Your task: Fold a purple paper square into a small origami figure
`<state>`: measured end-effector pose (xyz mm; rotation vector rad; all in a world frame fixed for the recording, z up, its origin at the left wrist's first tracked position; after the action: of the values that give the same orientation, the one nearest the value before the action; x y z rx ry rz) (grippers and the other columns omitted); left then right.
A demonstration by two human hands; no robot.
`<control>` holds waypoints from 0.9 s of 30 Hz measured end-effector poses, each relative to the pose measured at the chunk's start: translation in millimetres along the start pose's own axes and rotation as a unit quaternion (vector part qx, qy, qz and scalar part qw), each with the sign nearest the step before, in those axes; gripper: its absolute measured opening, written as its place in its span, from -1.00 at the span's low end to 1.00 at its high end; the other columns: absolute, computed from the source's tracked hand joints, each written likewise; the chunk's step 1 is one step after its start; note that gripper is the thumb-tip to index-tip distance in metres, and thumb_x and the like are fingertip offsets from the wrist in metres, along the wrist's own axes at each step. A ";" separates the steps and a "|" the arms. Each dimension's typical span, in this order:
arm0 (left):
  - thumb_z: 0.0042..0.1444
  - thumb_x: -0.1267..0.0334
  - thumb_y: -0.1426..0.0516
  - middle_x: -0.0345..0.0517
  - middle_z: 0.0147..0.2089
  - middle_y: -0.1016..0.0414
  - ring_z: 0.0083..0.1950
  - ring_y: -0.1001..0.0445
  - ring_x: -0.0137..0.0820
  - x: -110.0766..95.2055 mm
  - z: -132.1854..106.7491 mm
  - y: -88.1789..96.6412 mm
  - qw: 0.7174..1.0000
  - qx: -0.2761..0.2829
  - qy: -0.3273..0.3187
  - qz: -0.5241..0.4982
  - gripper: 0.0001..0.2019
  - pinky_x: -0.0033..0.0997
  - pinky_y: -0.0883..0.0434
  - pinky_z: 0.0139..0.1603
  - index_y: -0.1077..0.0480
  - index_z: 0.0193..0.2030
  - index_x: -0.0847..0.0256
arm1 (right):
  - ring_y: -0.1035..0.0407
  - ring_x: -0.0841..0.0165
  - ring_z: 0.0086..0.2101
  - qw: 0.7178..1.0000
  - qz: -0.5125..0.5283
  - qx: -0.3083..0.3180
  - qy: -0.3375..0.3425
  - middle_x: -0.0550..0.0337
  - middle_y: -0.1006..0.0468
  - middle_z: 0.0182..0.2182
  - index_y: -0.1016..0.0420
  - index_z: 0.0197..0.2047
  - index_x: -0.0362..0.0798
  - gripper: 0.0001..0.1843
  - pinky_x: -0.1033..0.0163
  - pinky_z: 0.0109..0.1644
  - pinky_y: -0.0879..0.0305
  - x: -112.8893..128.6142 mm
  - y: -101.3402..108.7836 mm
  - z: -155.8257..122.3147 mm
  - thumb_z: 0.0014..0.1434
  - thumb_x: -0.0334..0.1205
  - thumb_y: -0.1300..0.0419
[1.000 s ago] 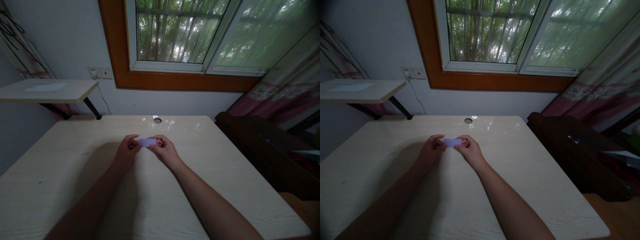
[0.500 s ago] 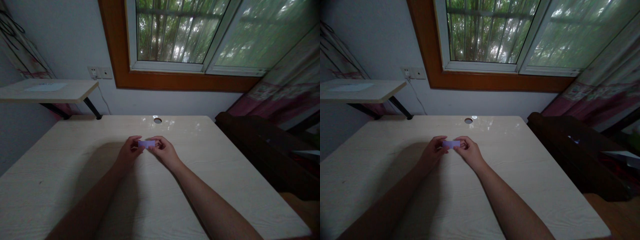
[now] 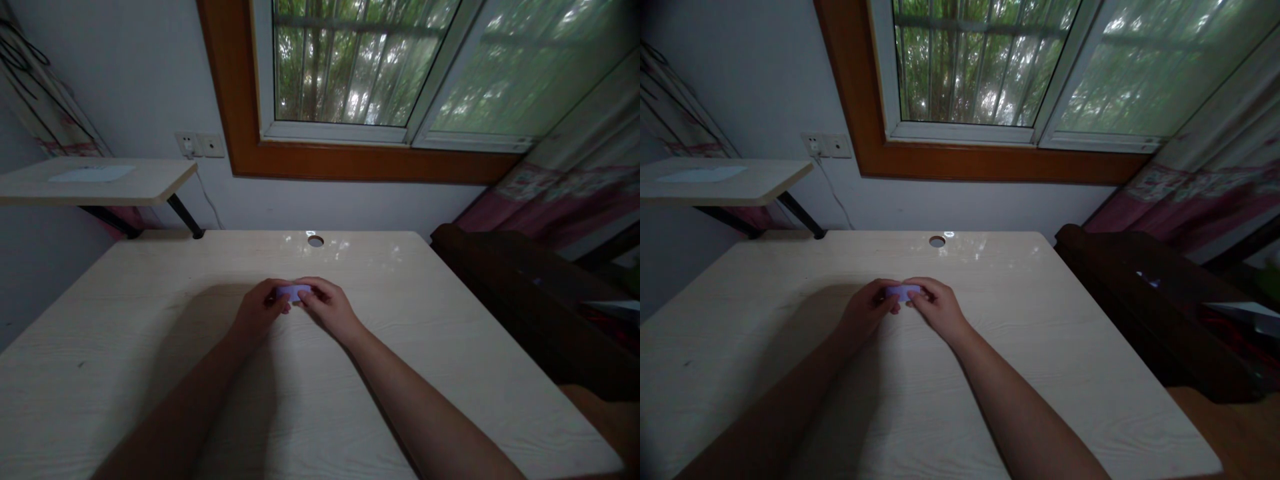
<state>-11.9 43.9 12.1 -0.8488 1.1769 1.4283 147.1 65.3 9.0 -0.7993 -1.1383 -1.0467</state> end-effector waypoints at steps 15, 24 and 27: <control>0.16 0.26 -0.18 -0.03 -0.04 -0.40 -0.11 -0.49 -0.35 -11.3 -0.1 2.6 0.996 0.001 -0.077 0.050 -0.78 -0.36 -0.54 -0.21 -0.46 -0.04 0.12 | -0.38 0.47 -0.46 0.991 0.103 -0.031 -0.076 0.31 -0.48 -0.47 -0.56 -0.15 -0.01 -0.70 0.26 -0.30 -0.49 -7.7 3.1 2.6 0.04 -0.09 -0.36; 0.13 0.33 -0.22 0.02 0.05 -0.37 0.07 -0.41 -0.26 -35.0 -3.9 -1.9 0.955 0.001 -0.219 0.198 -0.85 -0.17 -0.44 0.09 -0.53 -0.16 0.08 | -0.39 0.45 -0.49 0.991 0.103 -0.011 -0.081 0.32 -0.49 -0.53 -0.54 -0.14 -0.03 -0.69 0.30 -0.35 -0.31 -7.0 3.7 4.0 0.06 -0.10 -0.36; 0.15 0.28 -0.22 -0.02 -0.04 -0.47 0.03 -0.42 -0.25 -36.4 -2.9 2.1 0.953 -0.014 -0.211 0.216 -0.90 -0.16 -0.40 0.08 -0.56 -0.20 0.05 | -0.40 0.42 -0.48 0.991 0.105 -0.003 -0.087 0.29 -0.51 -0.52 -0.55 -0.15 -0.04 -0.69 0.29 -0.34 -0.31 -8.8 1.5 3.6 0.05 -0.09 -0.36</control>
<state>-7.1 31.0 46.1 -0.2773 1.0438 1.8717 146.7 71.3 1.4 -1.0072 -1.1691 -0.8167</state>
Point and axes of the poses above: each hand's wrist, its own z-axis towards the middle knuckle, its own y-axis out of the back of the hand, x = y × z, the point moved 7 cm from there along z, towards the middle knuckle
